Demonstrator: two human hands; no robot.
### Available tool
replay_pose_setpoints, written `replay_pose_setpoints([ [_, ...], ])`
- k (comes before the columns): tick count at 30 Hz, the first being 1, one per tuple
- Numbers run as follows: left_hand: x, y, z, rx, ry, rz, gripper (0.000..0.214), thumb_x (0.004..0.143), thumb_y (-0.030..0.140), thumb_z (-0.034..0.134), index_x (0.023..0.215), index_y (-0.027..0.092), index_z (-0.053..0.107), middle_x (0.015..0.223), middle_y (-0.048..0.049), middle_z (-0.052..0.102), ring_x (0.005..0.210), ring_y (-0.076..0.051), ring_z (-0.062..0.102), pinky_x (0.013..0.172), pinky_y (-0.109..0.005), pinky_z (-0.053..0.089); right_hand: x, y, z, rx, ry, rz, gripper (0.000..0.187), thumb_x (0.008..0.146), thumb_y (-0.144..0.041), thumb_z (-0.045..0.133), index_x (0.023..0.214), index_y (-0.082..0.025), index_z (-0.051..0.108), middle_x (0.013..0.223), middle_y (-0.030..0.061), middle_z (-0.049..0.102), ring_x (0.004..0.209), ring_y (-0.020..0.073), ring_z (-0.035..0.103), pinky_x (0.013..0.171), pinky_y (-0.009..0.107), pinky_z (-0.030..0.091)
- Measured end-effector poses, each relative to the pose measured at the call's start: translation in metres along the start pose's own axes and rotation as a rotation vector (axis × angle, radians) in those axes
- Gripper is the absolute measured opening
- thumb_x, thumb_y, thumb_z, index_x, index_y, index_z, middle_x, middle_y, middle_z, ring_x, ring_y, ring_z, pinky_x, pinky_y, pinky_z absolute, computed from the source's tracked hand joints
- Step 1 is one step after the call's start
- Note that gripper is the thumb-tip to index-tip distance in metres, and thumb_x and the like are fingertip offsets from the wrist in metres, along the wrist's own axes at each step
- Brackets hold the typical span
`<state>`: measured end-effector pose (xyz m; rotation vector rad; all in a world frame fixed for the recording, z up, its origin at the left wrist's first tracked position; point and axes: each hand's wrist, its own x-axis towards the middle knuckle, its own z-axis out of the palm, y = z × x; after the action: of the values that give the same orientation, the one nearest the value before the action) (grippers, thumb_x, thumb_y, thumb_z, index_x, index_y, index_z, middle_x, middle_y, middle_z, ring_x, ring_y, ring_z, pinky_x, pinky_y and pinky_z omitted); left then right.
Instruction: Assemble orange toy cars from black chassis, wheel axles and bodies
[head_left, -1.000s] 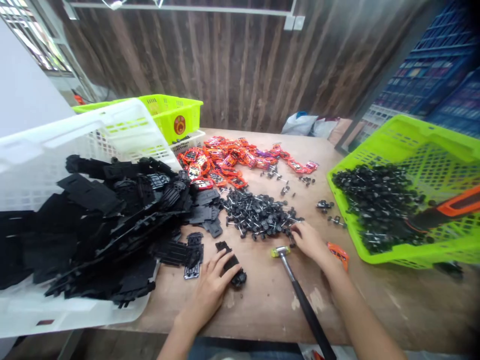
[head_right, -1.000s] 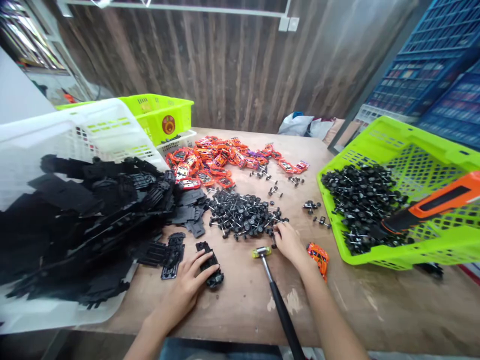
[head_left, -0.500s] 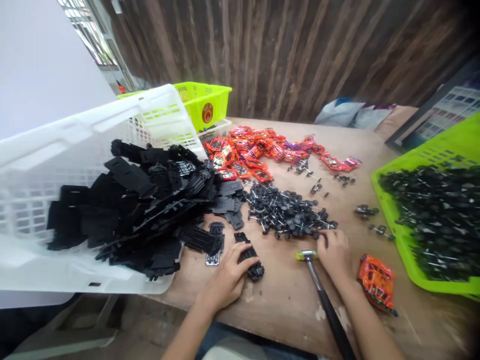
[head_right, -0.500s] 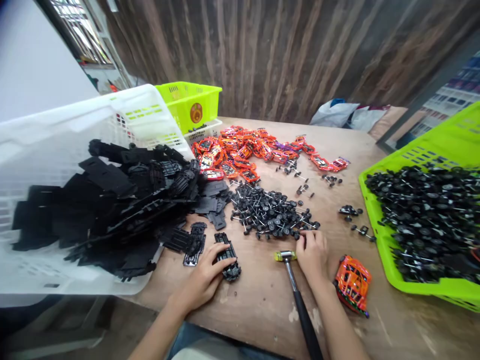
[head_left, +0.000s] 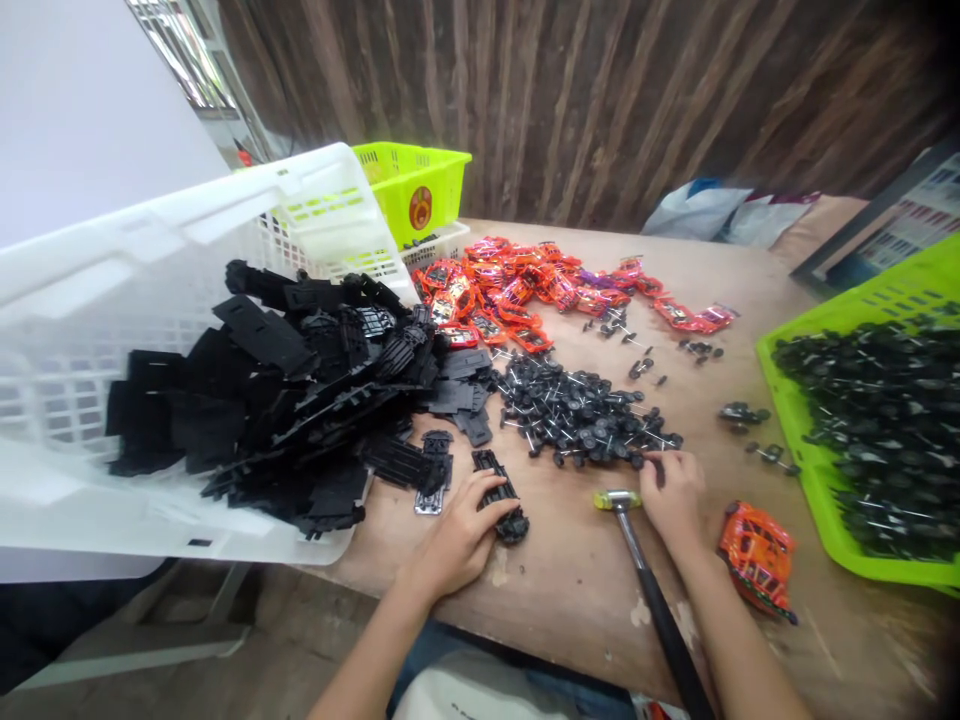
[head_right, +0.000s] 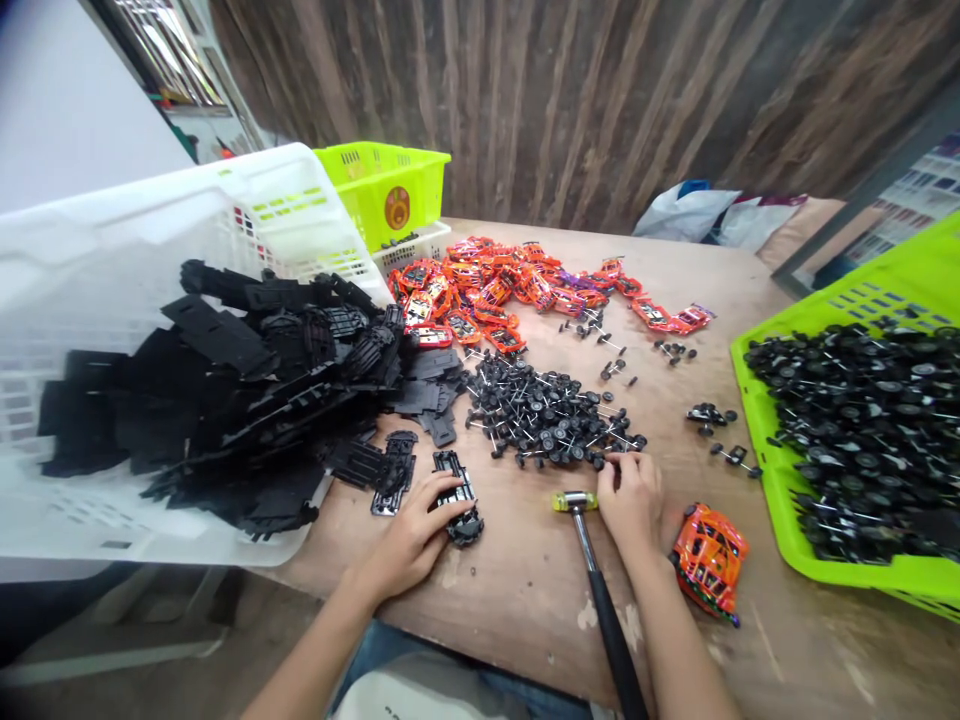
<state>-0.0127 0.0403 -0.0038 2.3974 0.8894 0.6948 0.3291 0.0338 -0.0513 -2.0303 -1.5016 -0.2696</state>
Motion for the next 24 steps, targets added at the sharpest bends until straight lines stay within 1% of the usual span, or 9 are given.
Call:
replay_pose_setpoints([
  [9,-0.001,0.001,0.000,-0.017,0.001,-0.010,0.057,0.075,-0.003,0.040,0.122,0.023,0.056,0.134,-0.0103,0.049,0.134,-0.025,0.036,0.109,-0.051,0.036,-0.001,-0.005,-0.002,-0.014,-0.008,0.013,0.020,0.080,-0.026,0.045,0.084,-0.016,0.062,0.089,0.0125,0.055,0.087,0.0265,0.052,0.080,0.040,0.043],
  [11,-0.002,0.000,0.000,-0.029,-0.008,-0.016,0.059,0.073,-0.005,0.038,0.122,0.023,0.057,0.135,-0.0097,0.049,0.135,-0.025,0.035,0.111,-0.050,0.034,0.003,-0.008,-0.005,-0.042,-0.101,0.046,0.022,0.081,-0.025,0.043,0.085,-0.015,0.062,0.092,0.0140,0.058,0.089,0.0268,0.053,0.081,0.040,0.043],
  [14,-0.005,-0.006,0.001,-0.066,-0.003,-0.017,0.061,0.072,-0.006,0.036,0.121,0.024,0.057,0.134,-0.0086,0.050,0.135,-0.024,0.035,0.111,-0.050,0.035,0.024,-0.004,-0.016,-0.069,-0.314,0.092,0.021,0.080,-0.024,0.045,0.088,-0.017,0.063,0.093,0.0109,0.064,0.088,0.0227,0.058,0.079,0.033,0.045],
  [15,-0.005,-0.008,0.002,-0.080,0.001,-0.008,0.061,0.072,-0.006,0.036,0.121,0.024,0.057,0.134,-0.0086,0.050,0.135,-0.024,0.036,0.110,-0.051,0.035,0.035,0.001,-0.021,-0.082,-0.348,0.116,0.021,0.081,-0.025,0.046,0.089,-0.019,0.064,0.091,0.0089,0.066,0.085,0.0210,0.060,0.077,0.030,0.045],
  [17,-0.006,-0.011,0.001,-0.102,0.004,0.020,0.059,0.073,-0.005,0.036,0.121,0.023,0.058,0.134,-0.0090,0.051,0.134,-0.025,0.037,0.110,-0.050,0.036,0.062,0.014,-0.032,-0.142,-0.323,0.201,0.023,0.082,-0.027,0.046,0.092,-0.019,0.065,0.087,0.0083,0.068,0.081,0.0204,0.062,0.074,0.029,0.045],
  [19,-0.005,-0.011,-0.001,-0.117,0.004,0.031,0.054,0.076,-0.003,0.037,0.118,0.022,0.059,0.132,-0.0096,0.053,0.133,-0.025,0.038,0.110,-0.049,0.036,0.090,0.030,-0.041,-0.239,-0.263,0.319,0.030,0.084,-0.029,0.043,0.098,-0.013,0.065,0.090,0.0149,0.068,0.085,0.0255,0.063,0.075,0.035,0.044],
  [21,-0.005,-0.008,-0.003,-0.125,0.006,0.014,0.043,0.080,0.002,0.040,0.112,0.022,0.062,0.128,-0.0097,0.055,0.131,-0.026,0.041,0.109,-0.047,0.038,0.113,0.044,-0.046,-0.339,-0.203,0.428,0.041,0.084,-0.032,0.043,0.106,-0.003,0.062,0.099,0.0267,0.065,0.096,0.0353,0.060,0.079,0.045,0.041],
  [23,-0.004,-0.003,-0.004,-0.134,0.011,-0.024,0.028,0.084,0.009,0.046,0.102,0.021,0.064,0.122,-0.0097,0.058,0.128,-0.025,0.044,0.107,-0.045,0.040,0.127,0.052,-0.044,-0.407,-0.174,0.494,0.055,0.083,-0.038,0.048,0.112,0.008,0.055,0.107,0.0369,0.058,0.106,0.0449,0.054,0.084,0.054,0.036],
  [24,-0.004,-0.001,-0.004,-0.143,0.022,-0.047,0.021,0.085,0.013,0.048,0.097,0.020,0.065,0.118,-0.0097,0.060,0.126,-0.025,0.046,0.106,-0.043,0.041,0.131,0.054,-0.042,-0.427,-0.180,0.507,0.061,0.081,-0.041,0.051,0.114,0.011,0.053,0.108,0.0395,0.056,0.108,0.0476,0.052,0.085,0.057,0.033],
])
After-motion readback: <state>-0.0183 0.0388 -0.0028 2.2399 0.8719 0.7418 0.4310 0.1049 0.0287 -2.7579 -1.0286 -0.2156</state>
